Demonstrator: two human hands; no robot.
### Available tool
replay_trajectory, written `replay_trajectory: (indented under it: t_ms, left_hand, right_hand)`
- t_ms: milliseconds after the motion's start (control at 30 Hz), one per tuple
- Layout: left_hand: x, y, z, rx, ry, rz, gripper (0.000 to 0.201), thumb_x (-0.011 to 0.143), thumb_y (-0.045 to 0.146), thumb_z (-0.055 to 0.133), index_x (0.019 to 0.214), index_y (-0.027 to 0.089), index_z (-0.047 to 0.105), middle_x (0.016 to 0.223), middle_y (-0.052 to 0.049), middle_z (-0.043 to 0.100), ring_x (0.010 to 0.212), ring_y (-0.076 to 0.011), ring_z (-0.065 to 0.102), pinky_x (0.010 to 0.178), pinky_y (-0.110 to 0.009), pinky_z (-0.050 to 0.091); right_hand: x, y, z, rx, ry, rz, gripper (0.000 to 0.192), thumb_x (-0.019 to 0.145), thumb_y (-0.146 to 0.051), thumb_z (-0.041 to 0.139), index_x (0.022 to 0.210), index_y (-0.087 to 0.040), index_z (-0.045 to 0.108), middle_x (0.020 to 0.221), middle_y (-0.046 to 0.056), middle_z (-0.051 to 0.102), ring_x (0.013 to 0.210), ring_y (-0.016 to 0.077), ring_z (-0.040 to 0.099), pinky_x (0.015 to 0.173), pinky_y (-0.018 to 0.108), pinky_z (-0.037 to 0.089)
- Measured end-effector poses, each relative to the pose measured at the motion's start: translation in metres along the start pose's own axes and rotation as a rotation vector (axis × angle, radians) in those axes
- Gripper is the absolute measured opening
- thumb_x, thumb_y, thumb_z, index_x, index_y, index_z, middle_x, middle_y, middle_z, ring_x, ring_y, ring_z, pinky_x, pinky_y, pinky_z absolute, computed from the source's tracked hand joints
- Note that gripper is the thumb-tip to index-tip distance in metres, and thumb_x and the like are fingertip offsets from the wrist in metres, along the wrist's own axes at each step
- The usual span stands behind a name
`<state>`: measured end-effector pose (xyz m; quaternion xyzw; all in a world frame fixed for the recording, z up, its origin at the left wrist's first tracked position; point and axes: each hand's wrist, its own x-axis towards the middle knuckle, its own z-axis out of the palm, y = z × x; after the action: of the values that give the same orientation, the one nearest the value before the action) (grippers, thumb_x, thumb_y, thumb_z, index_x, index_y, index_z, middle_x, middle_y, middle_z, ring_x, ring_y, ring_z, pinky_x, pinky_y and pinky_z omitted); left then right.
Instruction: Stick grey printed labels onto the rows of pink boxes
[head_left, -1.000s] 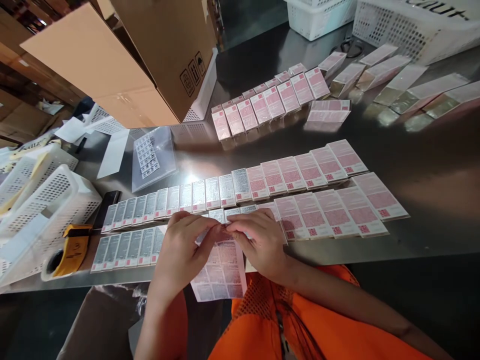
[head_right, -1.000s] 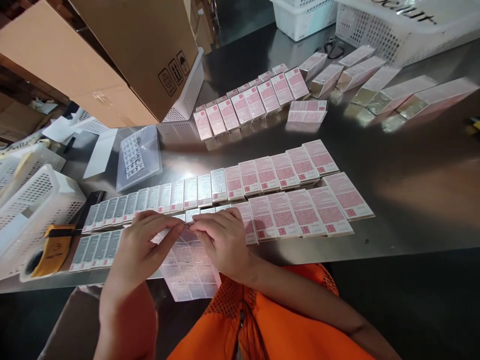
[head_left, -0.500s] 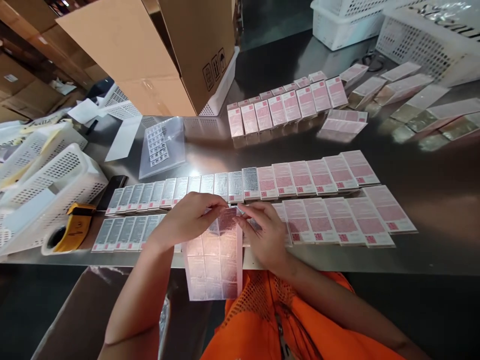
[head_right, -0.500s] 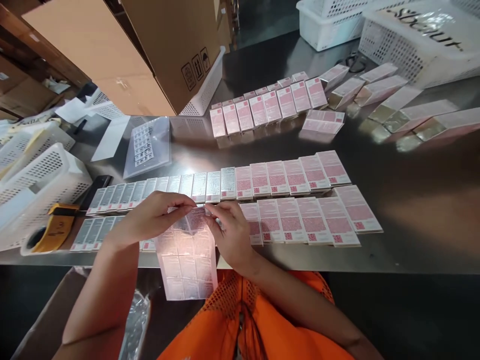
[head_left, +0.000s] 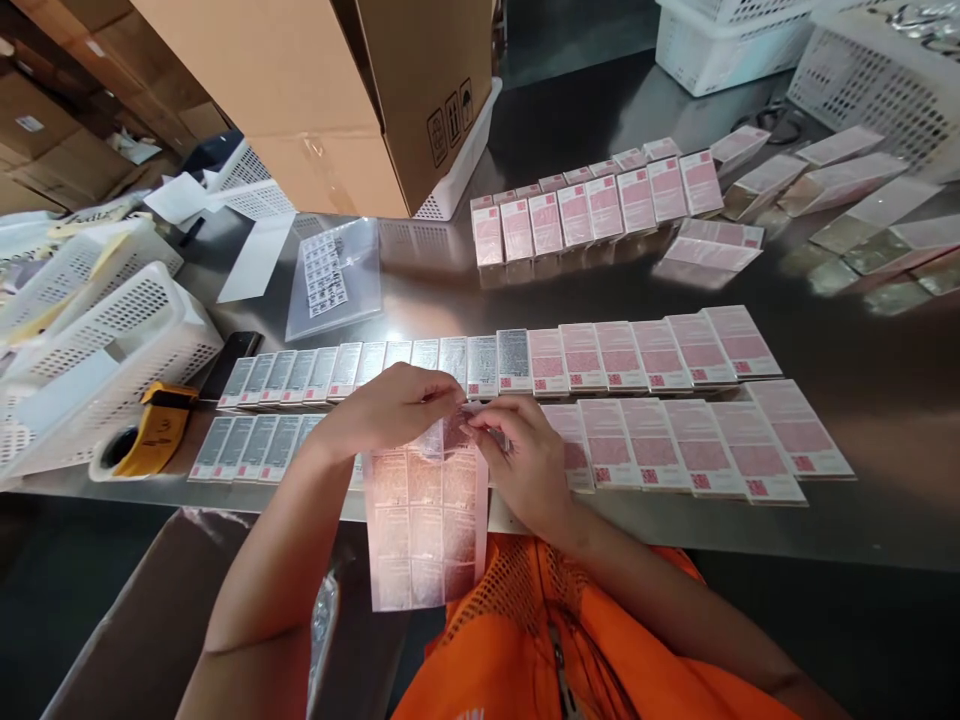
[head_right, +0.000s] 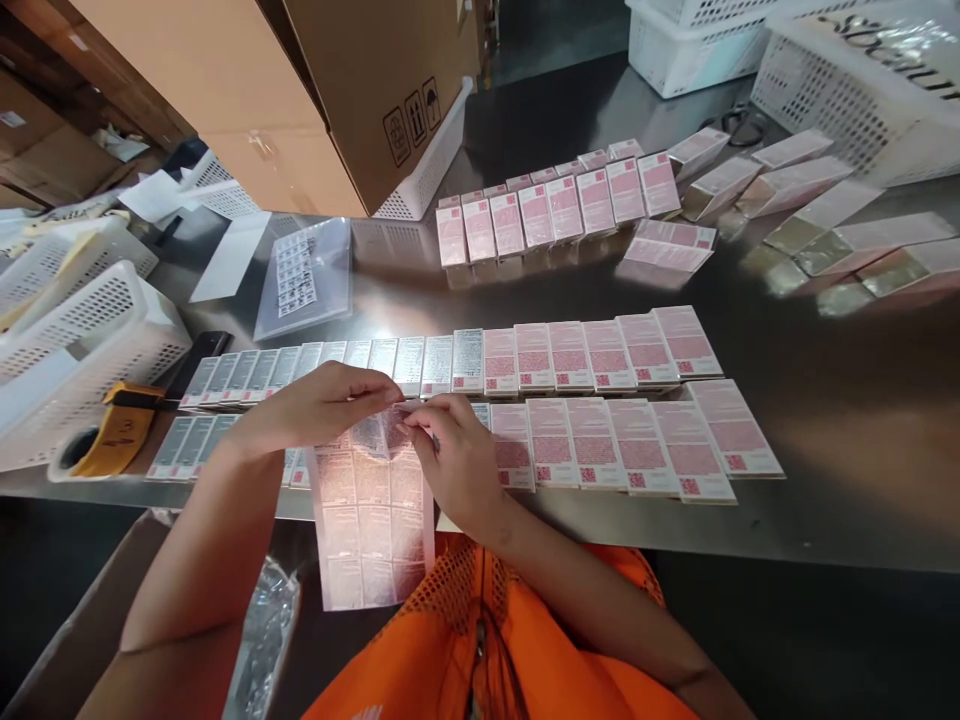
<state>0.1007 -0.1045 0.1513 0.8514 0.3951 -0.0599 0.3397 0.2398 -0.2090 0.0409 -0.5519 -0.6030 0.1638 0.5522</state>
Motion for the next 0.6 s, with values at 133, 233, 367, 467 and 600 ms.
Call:
replay_trajectory:
  t_ms: [133, 233, 367, 467, 600]
  left_hand:
    - [0.008, -0.002, -0.004, -0.028, -0.089, -0.016, 0.029, 0.09, 0.041, 0.049, 0.084, 0.022, 0.071, 0.07, 0.001, 0.068, 0.061, -0.0125, 0.058, 0.053, -0.023, 0.038]
    - [0.015, -0.009, -0.001, 0.016, -0.087, 0.011, 0.021, 0.086, 0.033, 0.053, 0.088, 0.022, 0.072, 0.079, 0.0, 0.073, 0.071, -0.0146, 0.065, 0.061, -0.023, 0.043]
    - [0.018, -0.023, 0.002, 0.114, -0.032, 0.026, 0.02, 0.084, 0.026, 0.051, 0.084, 0.021, 0.071, 0.078, -0.001, 0.072, 0.069, -0.0146, 0.064, 0.061, -0.023, 0.043]
    - [0.016, -0.039, -0.004, 0.123, -0.059, 0.051, 0.019, 0.084, 0.027, 0.051, 0.084, 0.021, 0.069, 0.075, -0.001, 0.07, 0.067, -0.0142, 0.062, 0.061, -0.023, 0.042]
    - [0.012, -0.061, -0.019, 0.159, -0.106, 0.067, 0.018, 0.082, 0.027, 0.052, 0.082, 0.023, 0.069, 0.074, 0.001, 0.068, 0.065, -0.0143, 0.061, 0.059, -0.023, 0.041]
  right_hand:
    - [-0.004, -0.001, 0.001, -0.136, -0.147, -0.085, 0.011, 0.093, -0.016, 0.054, 0.09, -0.022, 0.064, 0.1, 0.006, 0.065, 0.09, 0.0189, 0.064, 0.079, 0.033, 0.054]
    - [-0.009, -0.003, 0.001, -0.218, -0.232, -0.176, 0.013, 0.094, -0.016, 0.053, 0.088, -0.02, 0.064, 0.101, 0.008, 0.067, 0.094, 0.0215, 0.063, 0.084, 0.036, 0.053]
    - [-0.019, -0.011, -0.005, -0.25, -0.313, -0.363, 0.01, 0.091, -0.014, 0.059, 0.086, -0.019, 0.065, 0.104, 0.007, 0.069, 0.102, 0.0237, 0.06, 0.088, 0.039, 0.051]
    - [-0.025, -0.024, -0.02, -0.137, -0.38, -0.547, 0.007, 0.089, -0.015, 0.063, 0.088, -0.021, 0.066, 0.107, 0.001, 0.071, 0.109, 0.0219, 0.059, 0.092, 0.036, 0.05]
    - [-0.02, -0.038, -0.053, 0.2, -0.472, -0.461, 0.01, 0.094, -0.021, 0.058, 0.086, -0.022, 0.064, 0.096, -0.001, 0.074, 0.101, 0.0147, 0.065, 0.091, 0.028, 0.053]
